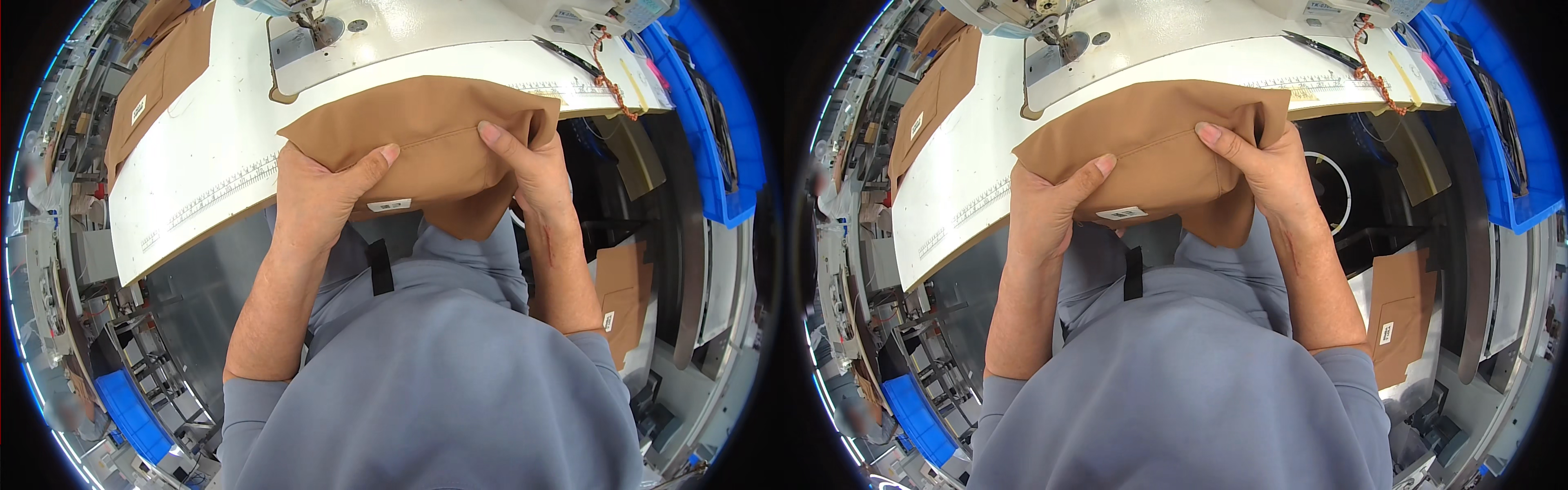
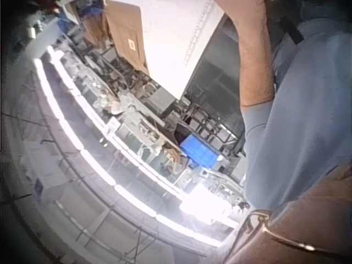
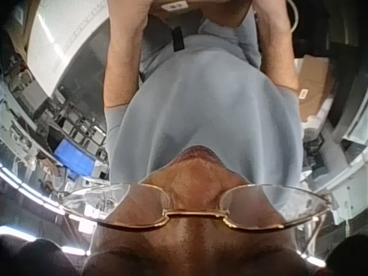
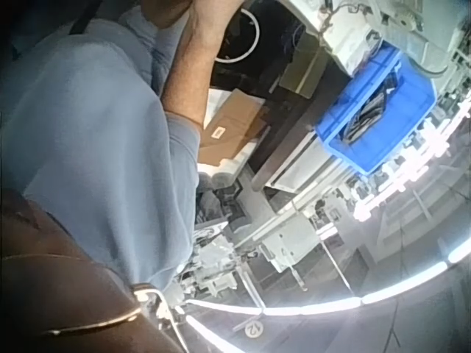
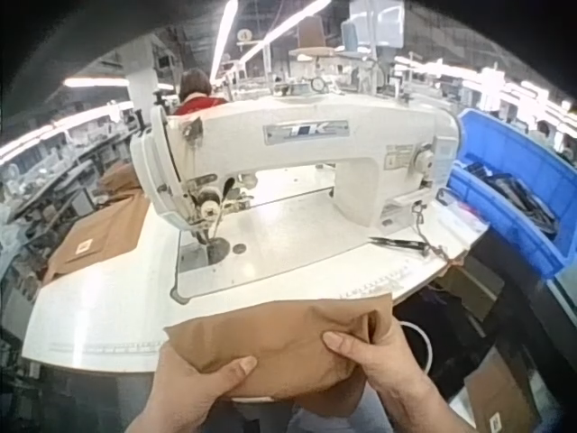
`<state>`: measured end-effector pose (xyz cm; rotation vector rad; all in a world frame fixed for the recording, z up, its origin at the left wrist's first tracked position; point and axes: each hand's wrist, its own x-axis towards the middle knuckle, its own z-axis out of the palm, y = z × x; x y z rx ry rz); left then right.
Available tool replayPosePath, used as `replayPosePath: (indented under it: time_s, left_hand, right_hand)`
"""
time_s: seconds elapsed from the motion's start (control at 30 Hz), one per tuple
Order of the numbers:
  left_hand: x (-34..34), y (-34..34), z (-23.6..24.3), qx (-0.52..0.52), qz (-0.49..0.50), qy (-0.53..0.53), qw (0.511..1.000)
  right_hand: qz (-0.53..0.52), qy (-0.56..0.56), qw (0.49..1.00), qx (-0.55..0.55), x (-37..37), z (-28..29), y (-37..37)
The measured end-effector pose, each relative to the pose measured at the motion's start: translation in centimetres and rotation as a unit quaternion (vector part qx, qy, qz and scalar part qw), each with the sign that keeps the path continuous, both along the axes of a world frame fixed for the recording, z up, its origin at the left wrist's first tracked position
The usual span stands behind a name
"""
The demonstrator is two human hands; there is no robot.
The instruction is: Sew a pocket piece onto a leather panel using an industrial sewing machine and trim the threads.
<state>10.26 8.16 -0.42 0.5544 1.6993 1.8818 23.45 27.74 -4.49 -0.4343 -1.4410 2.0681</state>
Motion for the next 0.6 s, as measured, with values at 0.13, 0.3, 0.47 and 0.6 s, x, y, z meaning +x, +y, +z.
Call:
replayPosePath:
  time_s: [0.13, 0.3, 0.47, 0.6]
  left_hand:
    - [-0.2, -0.03, 0.08, -0.023, -0.005, 0.015, 1.0]
    - [-0.46, 0.02, 0.05, -0.032, 0.003, 0.046, 0.998]
    - [-0.54, 0.0, 0.3, -0.004, -0.01, -0.005, 1.0]
    - [-0.45, -0.09, 0.46, -0.032, -0.02, 0.019, 0.999]
  right_hand:
    - [0.0, 0.001, 1.0, -0.004, -0.15, -0.06, 0.06]
    - [0.007, 0.009, 1.0, -0.001, -0.22, -0.15, -0.04]
    - [0.001, 0.003, 1.0, -0.013, -0.43, -0.11, -0.27]
    - [0.007, 0.017, 1.0, 0.0, -0.43, -0.2, -0.44]
